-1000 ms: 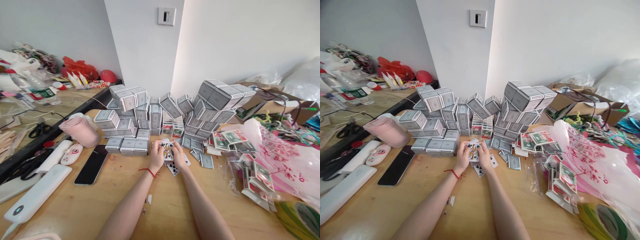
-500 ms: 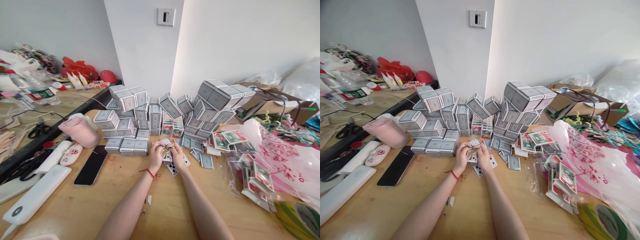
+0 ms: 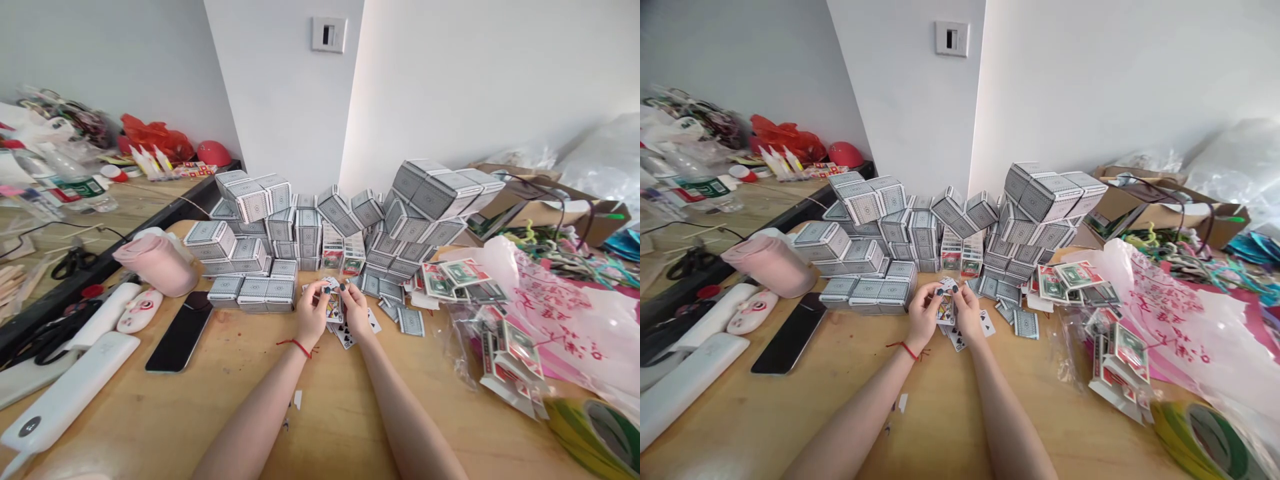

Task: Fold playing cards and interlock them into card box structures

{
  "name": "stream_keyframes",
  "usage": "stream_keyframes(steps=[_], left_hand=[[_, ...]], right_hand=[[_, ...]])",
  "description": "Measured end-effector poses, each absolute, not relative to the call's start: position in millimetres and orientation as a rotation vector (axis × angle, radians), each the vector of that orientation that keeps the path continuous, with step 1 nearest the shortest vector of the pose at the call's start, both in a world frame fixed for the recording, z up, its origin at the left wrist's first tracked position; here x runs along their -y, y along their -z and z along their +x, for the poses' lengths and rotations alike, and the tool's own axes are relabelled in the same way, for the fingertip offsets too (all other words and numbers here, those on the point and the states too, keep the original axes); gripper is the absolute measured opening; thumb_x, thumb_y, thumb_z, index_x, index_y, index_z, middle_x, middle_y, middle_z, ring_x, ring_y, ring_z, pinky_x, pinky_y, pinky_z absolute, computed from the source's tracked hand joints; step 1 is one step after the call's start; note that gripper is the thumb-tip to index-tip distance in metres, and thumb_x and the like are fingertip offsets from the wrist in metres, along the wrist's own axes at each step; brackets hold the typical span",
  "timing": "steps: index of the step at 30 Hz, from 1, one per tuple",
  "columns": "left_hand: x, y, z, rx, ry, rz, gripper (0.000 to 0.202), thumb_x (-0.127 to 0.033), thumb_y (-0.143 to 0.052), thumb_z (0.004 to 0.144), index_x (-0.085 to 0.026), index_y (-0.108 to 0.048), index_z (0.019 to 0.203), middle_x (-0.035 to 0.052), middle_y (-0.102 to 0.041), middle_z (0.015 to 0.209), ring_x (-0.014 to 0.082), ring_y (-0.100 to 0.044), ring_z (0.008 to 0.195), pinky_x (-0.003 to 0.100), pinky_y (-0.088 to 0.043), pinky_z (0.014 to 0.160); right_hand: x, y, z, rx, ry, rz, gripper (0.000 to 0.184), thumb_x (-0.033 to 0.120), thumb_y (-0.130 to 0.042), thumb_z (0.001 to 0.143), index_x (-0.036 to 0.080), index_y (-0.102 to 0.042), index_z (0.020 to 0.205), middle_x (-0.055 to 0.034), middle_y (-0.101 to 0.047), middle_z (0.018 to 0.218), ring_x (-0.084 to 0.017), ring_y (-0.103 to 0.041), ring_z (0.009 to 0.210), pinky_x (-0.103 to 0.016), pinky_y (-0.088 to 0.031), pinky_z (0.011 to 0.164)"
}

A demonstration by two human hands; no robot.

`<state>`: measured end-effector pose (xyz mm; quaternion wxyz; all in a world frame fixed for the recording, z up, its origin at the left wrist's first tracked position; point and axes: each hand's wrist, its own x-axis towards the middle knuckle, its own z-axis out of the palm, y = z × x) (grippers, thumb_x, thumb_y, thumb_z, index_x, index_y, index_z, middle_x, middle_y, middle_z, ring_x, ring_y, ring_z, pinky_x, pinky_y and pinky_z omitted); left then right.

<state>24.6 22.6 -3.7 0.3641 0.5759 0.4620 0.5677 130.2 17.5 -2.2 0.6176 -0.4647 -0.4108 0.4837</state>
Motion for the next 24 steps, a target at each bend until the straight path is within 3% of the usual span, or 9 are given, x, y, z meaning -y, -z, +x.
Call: stream_keyframes(steps=[4,8,24], left_hand=[[-19.7,-2.9,22.4,-1.197,-1.484,1.538,0.024,-0.022,-0.05,0.078,-0.019,-0.055,0.101,0.0051,-0.061,0.097,0.0149,-0.056,0.083,0.026,-0.044,0.072],[-22.4,-2.0,21.3,-1.251,-1.491,1.531,0.024,-0.022,-0.051,0.077,-0.019,-0.055,0.101,0.0063,-0.06,0.102,0.0163,-0.056,0.089,0.028,-0.044,0.076],[-35.0,9.4,22.0,-1.121,-1.43,1.277,0.022,-0.035,-0.055,0.073,-0.015,-0.064,0.079,0.0055,-0.066,0.082,0.0169,-0.059,0.079,0.028,-0.045,0.072]], right_hand=[[-21.1,6.1,131.9,0.939,-1.23,-1.022,0.024,0.042,-0.057,0.071,0.021,-0.054,0.083,0.0022,-0.054,0.063,-0.012,-0.046,0.054,-0.024,-0.037,0.052],[-23.4,9.9,135.1,1.011,-1.251,-1.012,0.024,0.041,-0.058,0.07,0.019,-0.053,0.079,0.0005,-0.056,0.067,-0.012,-0.049,0.056,-0.024,-0.038,0.054],[-24.4,12.3,135.4,1.004,-1.208,-1.041,0.022,0.039,-0.063,0.065,0.02,-0.056,0.075,-0.0007,-0.059,0.065,-0.013,-0.049,0.054,-0.026,-0.039,0.053]])
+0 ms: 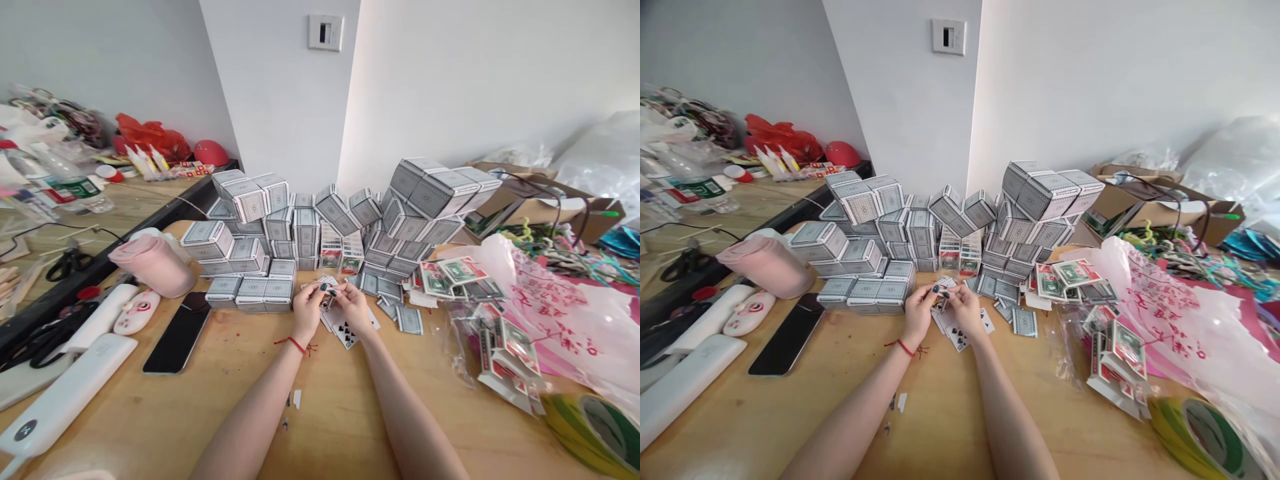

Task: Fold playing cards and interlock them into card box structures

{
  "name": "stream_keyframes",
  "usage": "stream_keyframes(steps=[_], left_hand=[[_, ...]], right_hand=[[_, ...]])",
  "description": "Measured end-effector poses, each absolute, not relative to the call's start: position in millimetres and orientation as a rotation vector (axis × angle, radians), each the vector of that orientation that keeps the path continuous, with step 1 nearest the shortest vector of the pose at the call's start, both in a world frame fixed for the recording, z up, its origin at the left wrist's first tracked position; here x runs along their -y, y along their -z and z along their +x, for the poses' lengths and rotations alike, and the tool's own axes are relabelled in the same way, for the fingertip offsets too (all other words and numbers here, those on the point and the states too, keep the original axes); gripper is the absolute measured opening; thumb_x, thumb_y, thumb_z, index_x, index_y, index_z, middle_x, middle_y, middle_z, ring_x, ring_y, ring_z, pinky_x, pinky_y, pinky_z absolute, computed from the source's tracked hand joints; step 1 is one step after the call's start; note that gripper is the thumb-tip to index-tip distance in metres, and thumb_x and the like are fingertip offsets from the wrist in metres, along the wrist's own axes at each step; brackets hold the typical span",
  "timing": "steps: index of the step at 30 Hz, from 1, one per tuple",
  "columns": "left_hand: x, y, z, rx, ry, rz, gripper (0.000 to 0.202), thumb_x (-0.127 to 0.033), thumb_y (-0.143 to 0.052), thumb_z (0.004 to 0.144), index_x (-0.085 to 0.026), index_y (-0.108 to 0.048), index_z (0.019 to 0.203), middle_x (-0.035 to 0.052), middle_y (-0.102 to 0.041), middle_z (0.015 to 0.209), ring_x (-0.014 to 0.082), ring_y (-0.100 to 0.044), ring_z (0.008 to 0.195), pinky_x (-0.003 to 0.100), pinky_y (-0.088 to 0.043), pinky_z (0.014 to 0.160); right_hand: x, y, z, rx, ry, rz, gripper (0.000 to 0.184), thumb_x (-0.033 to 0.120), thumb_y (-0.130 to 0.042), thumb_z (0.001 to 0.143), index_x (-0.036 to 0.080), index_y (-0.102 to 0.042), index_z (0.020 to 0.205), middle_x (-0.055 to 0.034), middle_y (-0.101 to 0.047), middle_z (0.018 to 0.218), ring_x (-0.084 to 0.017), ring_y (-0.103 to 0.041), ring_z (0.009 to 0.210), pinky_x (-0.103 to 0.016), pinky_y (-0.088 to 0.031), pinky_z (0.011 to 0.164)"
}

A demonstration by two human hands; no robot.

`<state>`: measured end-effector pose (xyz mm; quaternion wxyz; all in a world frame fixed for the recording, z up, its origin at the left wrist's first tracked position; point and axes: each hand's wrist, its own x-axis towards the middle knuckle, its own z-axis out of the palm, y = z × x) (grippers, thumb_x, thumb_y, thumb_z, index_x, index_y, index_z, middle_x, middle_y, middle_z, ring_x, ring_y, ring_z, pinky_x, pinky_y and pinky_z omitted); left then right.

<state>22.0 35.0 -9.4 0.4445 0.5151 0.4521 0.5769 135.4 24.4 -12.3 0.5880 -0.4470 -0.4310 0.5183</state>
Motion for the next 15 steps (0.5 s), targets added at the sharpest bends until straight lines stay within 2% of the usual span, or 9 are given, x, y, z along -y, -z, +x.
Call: stream_keyframes(steps=[11,15], left_hand=[[-39.0,9.6,23.7,-1.099,-1.412,1.096,0.027,-0.038,-0.056,0.071,-0.013,-0.064,0.07,0.0049,-0.066,0.073,0.0164,-0.059,0.069,0.027,-0.045,0.063],[-35.7,3.8,23.1,-1.155,-1.421,1.284,0.024,-0.035,-0.053,0.074,-0.015,-0.065,0.074,0.0056,-0.067,0.078,0.0176,-0.06,0.075,0.028,-0.046,0.069]], right_hand=[[-21.4,9.8,136.6,0.98,-1.266,-1.014,0.023,0.038,-0.066,0.062,0.018,-0.056,0.065,0.002,-0.055,0.056,-0.012,-0.047,0.05,-0.025,-0.038,0.052],[-21.3,9.2,136.9,0.949,-1.26,-1.022,0.024,0.038,-0.067,0.06,0.019,-0.055,0.064,0.0011,-0.057,0.058,-0.013,-0.049,0.052,-0.026,-0.039,0.053]])
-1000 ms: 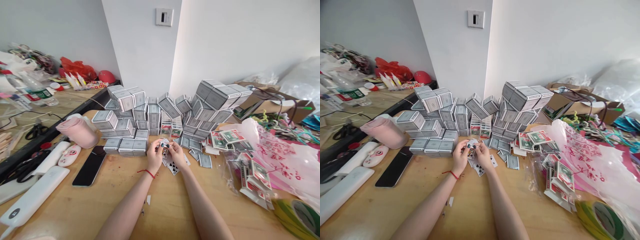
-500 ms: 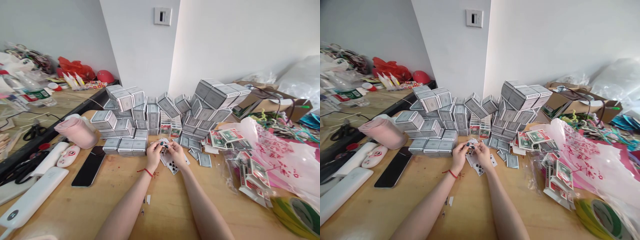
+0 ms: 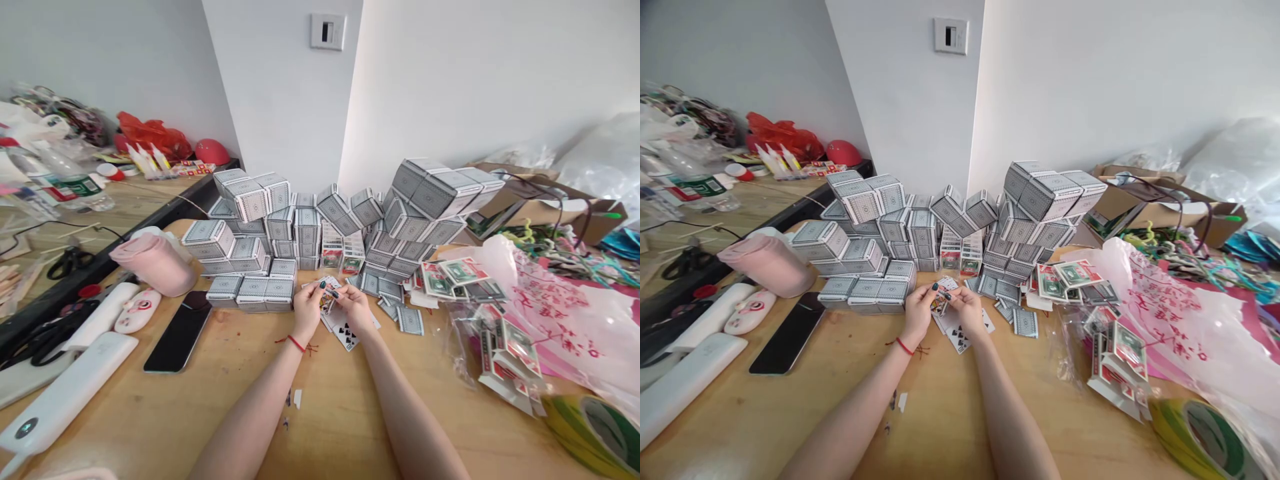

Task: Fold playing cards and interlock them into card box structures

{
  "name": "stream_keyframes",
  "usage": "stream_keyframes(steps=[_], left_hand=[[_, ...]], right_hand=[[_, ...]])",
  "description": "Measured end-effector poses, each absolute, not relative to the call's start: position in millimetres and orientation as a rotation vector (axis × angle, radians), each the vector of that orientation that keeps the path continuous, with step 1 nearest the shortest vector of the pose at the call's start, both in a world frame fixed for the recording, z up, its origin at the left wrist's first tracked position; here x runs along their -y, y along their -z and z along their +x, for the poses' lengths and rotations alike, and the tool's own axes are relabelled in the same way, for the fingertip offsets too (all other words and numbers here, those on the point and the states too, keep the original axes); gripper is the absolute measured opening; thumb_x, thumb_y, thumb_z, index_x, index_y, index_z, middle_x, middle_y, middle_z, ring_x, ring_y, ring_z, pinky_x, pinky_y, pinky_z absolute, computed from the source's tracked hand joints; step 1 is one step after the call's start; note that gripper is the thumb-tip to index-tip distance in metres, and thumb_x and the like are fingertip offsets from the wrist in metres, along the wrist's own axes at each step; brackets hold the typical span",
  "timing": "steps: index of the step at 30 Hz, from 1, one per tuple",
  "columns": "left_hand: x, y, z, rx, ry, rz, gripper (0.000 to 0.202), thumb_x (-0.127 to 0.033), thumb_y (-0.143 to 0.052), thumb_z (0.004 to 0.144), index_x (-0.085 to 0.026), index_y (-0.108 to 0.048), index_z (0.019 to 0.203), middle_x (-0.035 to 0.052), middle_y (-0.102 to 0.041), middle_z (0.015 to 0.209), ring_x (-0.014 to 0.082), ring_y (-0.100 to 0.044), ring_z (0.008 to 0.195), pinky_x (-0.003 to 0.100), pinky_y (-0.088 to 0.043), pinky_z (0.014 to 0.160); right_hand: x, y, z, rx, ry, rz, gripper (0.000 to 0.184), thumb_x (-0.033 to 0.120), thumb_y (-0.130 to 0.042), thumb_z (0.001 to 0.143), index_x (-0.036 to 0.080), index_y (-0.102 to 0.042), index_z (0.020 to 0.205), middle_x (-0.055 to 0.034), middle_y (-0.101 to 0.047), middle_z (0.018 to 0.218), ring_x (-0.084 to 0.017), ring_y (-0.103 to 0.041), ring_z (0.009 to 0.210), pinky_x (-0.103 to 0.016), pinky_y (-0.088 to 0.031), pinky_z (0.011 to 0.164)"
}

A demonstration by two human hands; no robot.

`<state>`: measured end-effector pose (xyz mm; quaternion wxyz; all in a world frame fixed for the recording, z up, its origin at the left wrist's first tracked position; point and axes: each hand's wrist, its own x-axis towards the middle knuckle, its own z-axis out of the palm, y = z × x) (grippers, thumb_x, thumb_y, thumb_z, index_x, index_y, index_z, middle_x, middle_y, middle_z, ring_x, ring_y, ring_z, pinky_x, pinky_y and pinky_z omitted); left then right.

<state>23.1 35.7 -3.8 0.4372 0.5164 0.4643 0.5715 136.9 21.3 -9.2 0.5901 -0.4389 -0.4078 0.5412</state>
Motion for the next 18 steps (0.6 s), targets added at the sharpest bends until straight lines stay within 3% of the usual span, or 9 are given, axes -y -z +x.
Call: stream_keyframes(steps=[4,11,18], left_hand=[[-29.8,-2.1,21.7,-1.216,-1.456,1.574,0.021,-0.03,-0.048,0.079,-0.019,-0.066,0.083,0.0054,-0.067,0.087,0.0175,-0.059,0.082,0.029,-0.044,0.078],[-27.0,0.4,18.7,-1.271,-1.381,1.928,0.021,-0.024,-0.042,0.082,-0.02,-0.062,0.088,0.0063,-0.065,0.088,0.0179,-0.058,0.085,0.03,-0.043,0.077],[-25.3,3.5,20.8,-1.362,-1.364,2.09,0.018,-0.024,-0.041,0.083,-0.018,-0.057,0.078,0.0058,-0.062,0.075,0.0171,-0.057,0.076,0.029,-0.042,0.07]], right_hand=[[-19.3,6.1,136.4,0.973,-1.251,-1.01,0.022,0.038,-0.065,0.065,0.018,-0.057,0.069,-0.0002,-0.059,0.062,-0.013,-0.051,0.054,-0.026,-0.04,0.055],[-16.2,4.7,128.8,1.111,-1.142,-1.042,0.014,0.034,-0.058,0.07,0.021,-0.055,0.074,-0.0009,-0.06,0.068,-0.016,-0.054,0.062,-0.028,-0.042,0.059],[-15.5,9.0,124.0,1.098,-0.996,-1.118,0.008,0.029,-0.052,0.072,0.021,-0.053,0.07,-0.0001,-0.057,0.063,-0.016,-0.053,0.061,-0.029,-0.041,0.061]])
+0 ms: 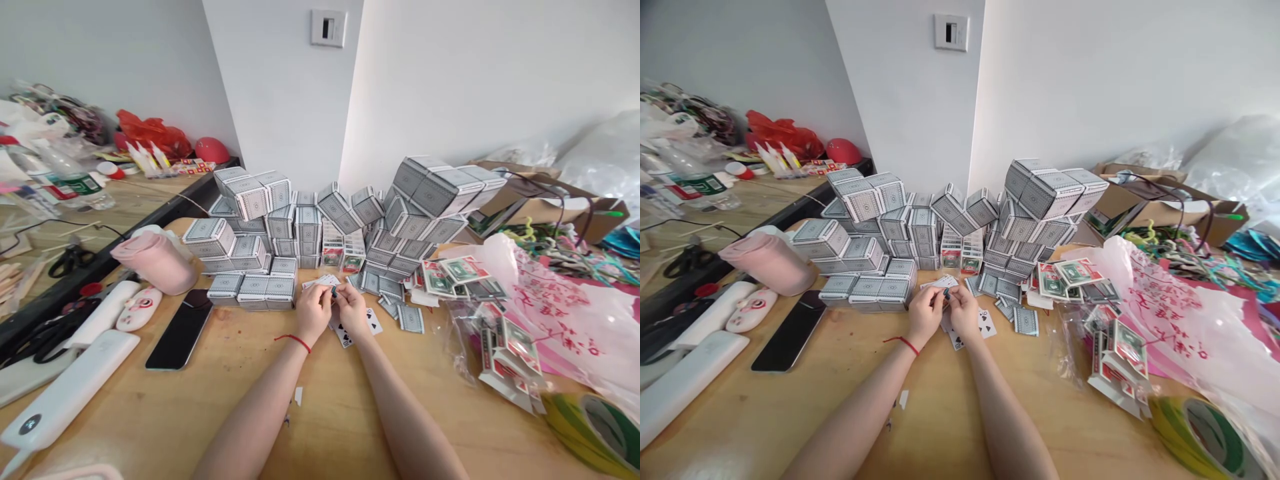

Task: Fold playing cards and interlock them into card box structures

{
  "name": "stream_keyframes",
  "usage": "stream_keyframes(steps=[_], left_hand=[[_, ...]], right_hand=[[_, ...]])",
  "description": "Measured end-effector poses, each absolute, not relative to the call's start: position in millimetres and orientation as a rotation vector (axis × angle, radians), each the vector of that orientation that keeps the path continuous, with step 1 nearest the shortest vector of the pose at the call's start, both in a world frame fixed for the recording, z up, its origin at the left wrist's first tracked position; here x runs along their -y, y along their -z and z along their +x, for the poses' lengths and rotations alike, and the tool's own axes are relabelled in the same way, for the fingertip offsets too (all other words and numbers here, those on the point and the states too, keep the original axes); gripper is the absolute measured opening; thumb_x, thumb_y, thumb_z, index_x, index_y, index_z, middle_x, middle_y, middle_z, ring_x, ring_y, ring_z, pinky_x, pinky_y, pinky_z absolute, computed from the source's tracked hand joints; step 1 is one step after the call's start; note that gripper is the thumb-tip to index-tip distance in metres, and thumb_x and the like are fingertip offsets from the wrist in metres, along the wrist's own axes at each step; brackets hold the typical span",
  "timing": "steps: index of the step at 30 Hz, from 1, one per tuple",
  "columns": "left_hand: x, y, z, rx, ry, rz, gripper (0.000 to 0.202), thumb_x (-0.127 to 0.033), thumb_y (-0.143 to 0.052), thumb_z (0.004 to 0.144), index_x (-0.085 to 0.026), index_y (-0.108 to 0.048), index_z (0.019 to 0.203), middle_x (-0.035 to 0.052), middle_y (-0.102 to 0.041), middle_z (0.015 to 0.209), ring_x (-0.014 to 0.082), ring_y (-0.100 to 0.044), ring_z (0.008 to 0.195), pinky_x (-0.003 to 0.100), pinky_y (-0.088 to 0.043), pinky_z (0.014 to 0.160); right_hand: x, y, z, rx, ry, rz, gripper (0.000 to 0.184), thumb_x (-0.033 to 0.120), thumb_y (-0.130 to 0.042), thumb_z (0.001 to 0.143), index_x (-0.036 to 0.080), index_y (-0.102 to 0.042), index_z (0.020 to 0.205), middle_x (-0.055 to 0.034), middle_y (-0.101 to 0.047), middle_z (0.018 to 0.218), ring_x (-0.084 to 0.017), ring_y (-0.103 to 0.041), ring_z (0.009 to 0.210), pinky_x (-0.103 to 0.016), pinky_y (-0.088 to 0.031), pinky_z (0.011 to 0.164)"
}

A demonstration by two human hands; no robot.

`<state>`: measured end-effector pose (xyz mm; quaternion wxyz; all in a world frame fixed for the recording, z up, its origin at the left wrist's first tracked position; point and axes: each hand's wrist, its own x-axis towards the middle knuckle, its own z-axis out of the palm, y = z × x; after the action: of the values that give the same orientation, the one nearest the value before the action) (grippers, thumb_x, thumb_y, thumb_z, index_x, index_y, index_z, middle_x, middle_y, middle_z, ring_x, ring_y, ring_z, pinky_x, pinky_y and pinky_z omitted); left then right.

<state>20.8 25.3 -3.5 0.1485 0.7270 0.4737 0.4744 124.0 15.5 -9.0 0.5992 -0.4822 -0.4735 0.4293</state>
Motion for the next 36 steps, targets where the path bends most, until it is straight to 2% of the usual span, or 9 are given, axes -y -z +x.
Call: stream_keyframes(steps=[11,13,18,22,25,27,31,36], left_hand=[[-23.0,1.1,19.9,-1.424,-1.456,2.016,0.02,-0.024,-0.043,0.082,-0.017,-0.056,0.069,0.0029,-0.061,0.065,0.0138,-0.055,0.063,0.025,-0.04,0.06],[-23.4,-0.8,19.2,-1.378,-1.446,1.976,0.019,-0.025,-0.044,0.082,-0.017,-0.059,0.073,0.0031,-0.063,0.07,0.0136,-0.056,0.065,0.025,-0.042,0.062],[-26.3,-2.5,19.1,-1.223,-1.438,1.826,0.018,-0.026,-0.046,0.082,-0.019,-0.059,0.092,0.0059,-0.063,0.092,0.0153,-0.057,0.085,0.026,-0.044,0.074],[-30.1,3.1,21.4,-1.191,-1.407,1.645,0.026,-0.029,-0.054,0.076,-0.017,-0.055,0.1,0.0072,-0.061,0.094,0.0165,-0.058,0.085,0.027,-0.045,0.07],[-31.9,7.6,22.8,-1.256,-1.335,1.651,0.019,-0.031,-0.055,0.074,-0.016,-0.058,0.086,0.0046,-0.062,0.081,0.0147,-0.058,0.072,0.025,-0.044,0.064],[-32.1,9.3,23.2,-1.287,-1.277,1.698,0.015,-0.031,-0.054,0.074,-0.017,-0.059,0.078,0.0025,-0.061,0.073,0.0137,-0.056,0.066,0.024,-0.042,0.061],[-32.5,11.0,22.9,-1.327,-1.298,1.627,0.016,-0.031,-0.053,0.076,-0.017,-0.058,0.082,0.0033,-0.062,0.076,0.0139,-0.056,0.067,0.024,-0.042,0.061],[-35.8,11.5,21.5,-1.342,-1.369,1.456,0.02,-0.034,-0.052,0.076,-0.017,-0.057,0.082,0.0041,-0.062,0.078,0.015,-0.056,0.07,0.025,-0.043,0.064]], right_hand=[[-14.3,6.7,119.8,1.112,-0.965,-1.137,0.01,0.029,-0.051,0.072,0.019,-0.054,0.071,-0.0001,-0.058,0.064,-0.015,-0.052,0.06,-0.027,-0.041,0.059],[-14.7,7.7,120.7,1.137,-0.942,-1.163,0.011,0.03,-0.051,0.072,0.019,-0.055,0.072,-0.0001,-0.057,0.063,-0.015,-0.052,0.06,-0.027,-0.041,0.059],[-17.2,7.2,128.2,1.089,-0.815,-1.222,0.014,0.031,-0.052,0.074,0.018,-0.056,0.071,-0.0006,-0.057,0.064,-0.014,-0.05,0.06,-0.025,-0.039,0.058],[-22.2,8.2,137.9,0.91,-0.81,-1.209,0.018,0.036,-0.054,0.073,0.018,-0.053,0.073,0.0012,-0.053,0.061,-0.011,-0.045,0.052,-0.023,-0.035,0.05],[-25.2,10.1,141.2,0.827,-0.827,-1.187,0.02,0.038,-0.055,0.072,0.019,-0.049,0.077,0.0039,-0.05,0.055,-0.01,-0.04,0.045,-0.022,-0.031,0.045],[-25.7,10.7,140.9,0.832,-0.826,-1.181,0.021,0.037,-0.056,0.072,0.02,-0.049,0.082,0.0032,-0.052,0.057,-0.01,-0.042,0.046,-0.022,-0.032,0.044],[-25.0,10.9,138.8,0.928,-0.892,-1.172,0.027,0.037,-0.055,0.073,0.019,-0.053,0.093,-0.0007,-0.058,0.066,-0.013,-0.048,0.052,-0.024,-0.038,0.048],[-25.7,13.8,139.3,1.032,-1.011,-1.139,0.035,0.036,-0.055,0.073,0.02,-0.053,0.104,0.0021,-0.055,0.06,-0.011,-0.045,0.044,-0.024,-0.037,0.042]])
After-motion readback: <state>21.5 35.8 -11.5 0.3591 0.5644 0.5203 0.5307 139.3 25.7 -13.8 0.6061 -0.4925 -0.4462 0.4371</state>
